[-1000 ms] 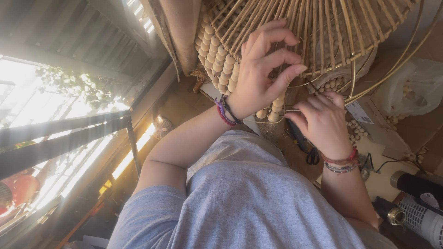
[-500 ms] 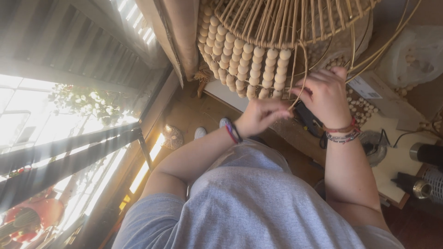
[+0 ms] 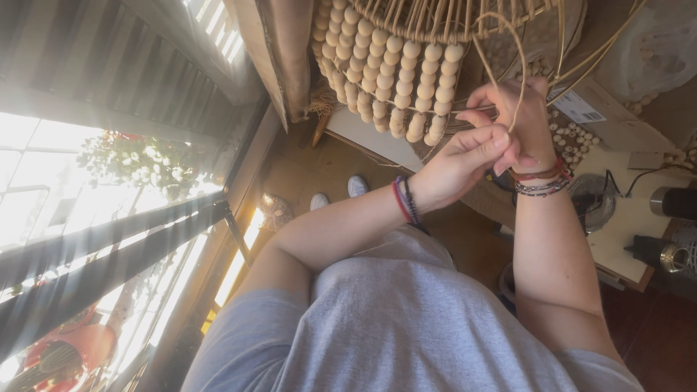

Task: The person weaves wooden beads onto a metal frame using a thin cord. They thread the cord through the beads and around the frame repeatedly, securing the beads in place. The hands and beads remain visible throughout the process.

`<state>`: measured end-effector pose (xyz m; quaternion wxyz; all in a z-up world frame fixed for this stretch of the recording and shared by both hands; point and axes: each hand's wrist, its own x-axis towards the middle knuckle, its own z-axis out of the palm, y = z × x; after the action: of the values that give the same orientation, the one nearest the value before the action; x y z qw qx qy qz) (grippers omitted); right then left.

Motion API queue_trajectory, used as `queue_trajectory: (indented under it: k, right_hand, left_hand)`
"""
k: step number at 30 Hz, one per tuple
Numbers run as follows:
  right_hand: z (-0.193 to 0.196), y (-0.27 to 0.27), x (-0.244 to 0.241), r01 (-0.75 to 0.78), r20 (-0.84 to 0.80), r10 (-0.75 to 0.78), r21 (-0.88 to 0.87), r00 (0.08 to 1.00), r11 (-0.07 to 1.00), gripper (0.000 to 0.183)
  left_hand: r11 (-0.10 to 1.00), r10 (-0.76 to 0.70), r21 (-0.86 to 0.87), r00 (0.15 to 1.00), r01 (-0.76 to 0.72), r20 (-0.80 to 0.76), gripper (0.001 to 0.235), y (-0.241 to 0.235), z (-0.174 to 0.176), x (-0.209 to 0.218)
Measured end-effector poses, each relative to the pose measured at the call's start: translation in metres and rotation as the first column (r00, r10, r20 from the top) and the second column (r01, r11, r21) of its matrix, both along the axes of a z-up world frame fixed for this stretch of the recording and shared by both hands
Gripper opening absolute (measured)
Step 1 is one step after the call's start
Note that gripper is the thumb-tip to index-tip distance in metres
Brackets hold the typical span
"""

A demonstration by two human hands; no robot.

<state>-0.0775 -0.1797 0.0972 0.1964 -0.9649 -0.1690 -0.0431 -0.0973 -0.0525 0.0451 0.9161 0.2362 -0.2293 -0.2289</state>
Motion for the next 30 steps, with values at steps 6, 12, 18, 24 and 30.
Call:
queue_trajectory:
  k: [6,12,18,24,30]
  right_hand:
    - [-0.059,-0.038,0.018,0.084,-0.039,-0.08,0.113,0.996,0.99,0.033]
    - [-0.023,0.0,0.009,0.103,0.068,-0.113,0.139,0.991,0.985,0.042]
    - [-0.011,-0.007,0.012,-0.024,0.085,0.022,0.019,0.996,1.0,0.038]
    - [0.025,0.034,-0.005,0.056,-0.157,0.028,0.505,0.987,0.861,0.03]
    - [-0.02,0.037,-0.059,0.217,-0.02,-0.218,-0.05,0.976,0.975,0.035]
  left_hand:
    - [0.999,0.04,0.028,0.998,-0.038,-0.055,0.032,-0.002,-0.031,0.015]
    - [0.902,0.227,0.313,0.944,-0.297,0.24,0.025,0.039,-0.087,0.021]
    - [0.946,0.126,0.252,0.948,-0.203,0.292,0.029,0.055,-0.069,0.039]
    - [0.951,-0.188,0.289,0.947,0.109,0.262,0.028,0.066,-0.06,0.053]
    - [0.982,0.043,0.167,0.965,-0.089,0.257,0.044,0.083,-0.02,0.059]
